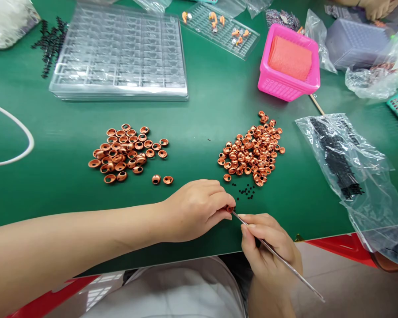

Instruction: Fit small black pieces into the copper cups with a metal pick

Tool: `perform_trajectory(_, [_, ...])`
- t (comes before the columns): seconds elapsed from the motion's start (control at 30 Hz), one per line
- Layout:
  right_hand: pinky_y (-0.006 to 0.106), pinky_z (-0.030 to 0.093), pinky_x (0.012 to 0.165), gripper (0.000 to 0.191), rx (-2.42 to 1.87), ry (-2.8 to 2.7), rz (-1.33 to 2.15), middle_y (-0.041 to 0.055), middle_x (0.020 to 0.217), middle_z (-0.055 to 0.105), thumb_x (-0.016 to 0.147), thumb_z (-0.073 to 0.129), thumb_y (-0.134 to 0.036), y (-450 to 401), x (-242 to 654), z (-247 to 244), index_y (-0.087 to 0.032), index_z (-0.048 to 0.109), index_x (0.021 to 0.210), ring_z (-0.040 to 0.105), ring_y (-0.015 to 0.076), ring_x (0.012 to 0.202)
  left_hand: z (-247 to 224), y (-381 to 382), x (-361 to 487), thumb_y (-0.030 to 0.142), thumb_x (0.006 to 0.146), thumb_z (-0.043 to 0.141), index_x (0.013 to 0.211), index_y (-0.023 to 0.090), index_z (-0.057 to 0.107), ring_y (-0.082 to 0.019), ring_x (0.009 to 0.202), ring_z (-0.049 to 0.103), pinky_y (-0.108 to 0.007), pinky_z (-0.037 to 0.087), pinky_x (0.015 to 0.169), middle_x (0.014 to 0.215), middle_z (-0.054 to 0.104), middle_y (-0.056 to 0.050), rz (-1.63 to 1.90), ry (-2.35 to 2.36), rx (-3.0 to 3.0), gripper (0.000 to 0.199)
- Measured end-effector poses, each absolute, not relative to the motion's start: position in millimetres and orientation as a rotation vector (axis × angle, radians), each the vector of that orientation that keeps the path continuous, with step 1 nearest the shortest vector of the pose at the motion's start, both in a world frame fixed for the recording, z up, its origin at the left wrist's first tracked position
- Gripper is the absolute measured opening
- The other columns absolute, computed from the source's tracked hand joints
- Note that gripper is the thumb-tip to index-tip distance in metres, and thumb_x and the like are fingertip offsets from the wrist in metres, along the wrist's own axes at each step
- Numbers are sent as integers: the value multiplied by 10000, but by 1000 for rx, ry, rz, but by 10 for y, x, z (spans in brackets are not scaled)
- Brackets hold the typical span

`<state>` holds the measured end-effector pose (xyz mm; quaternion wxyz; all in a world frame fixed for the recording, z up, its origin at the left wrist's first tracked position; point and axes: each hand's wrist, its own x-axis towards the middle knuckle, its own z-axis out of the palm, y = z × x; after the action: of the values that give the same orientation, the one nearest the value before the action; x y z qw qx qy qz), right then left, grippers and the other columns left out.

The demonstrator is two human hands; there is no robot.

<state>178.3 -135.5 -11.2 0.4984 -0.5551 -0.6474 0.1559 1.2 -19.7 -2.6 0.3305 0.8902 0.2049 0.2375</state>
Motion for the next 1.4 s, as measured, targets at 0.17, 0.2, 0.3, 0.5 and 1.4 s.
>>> perform_trajectory(0.17, [334,600,699,331,-1358,-1545,372,23,944,747,775,660,20,-1356,1792,-117,-239,622,979,731,172,826,-31,-199,20,191,977,547,950,116,647,-165,710,576,-284,478,677,793,675,-55,641,500,2374,128])
perform_trajectory(0.2, [335,602,704,339,-1355,-1550,378,24,948,747,774,660,24,-1356,1795,-118,-238,623,986,731,172,830,-33,-202,22,186,979,541,948,108,645,-168,710,576,-286,480,674,791,673,-59,644,488,2387,133])
perform_trajectory(0.3, [334,603,711,352,-1339,-1551,408,26,954,749,778,659,32,-1360,1798,-119,-235,627,1004,728,169,839,-43,-213,20,178,989,517,940,96,632,-172,711,569,-287,481,669,792,664,-68,650,453,2428,150])
perform_trajectory(0.5, [332,610,705,315,-1344,-1477,433,19,921,755,791,667,10,-1397,1784,-143,-233,641,989,733,167,820,-46,-240,2,118,987,465,954,100,600,-171,732,540,-275,469,665,825,639,-69,611,394,2494,140])
perform_trajectory(1.4, [276,619,718,340,-1309,-1647,387,21,935,754,793,664,19,-1375,1842,-124,-224,602,1022,742,147,853,-22,-271,22,102,979,458,946,82,603,-174,705,529,-279,486,640,800,640,-92,684,380,2502,150])
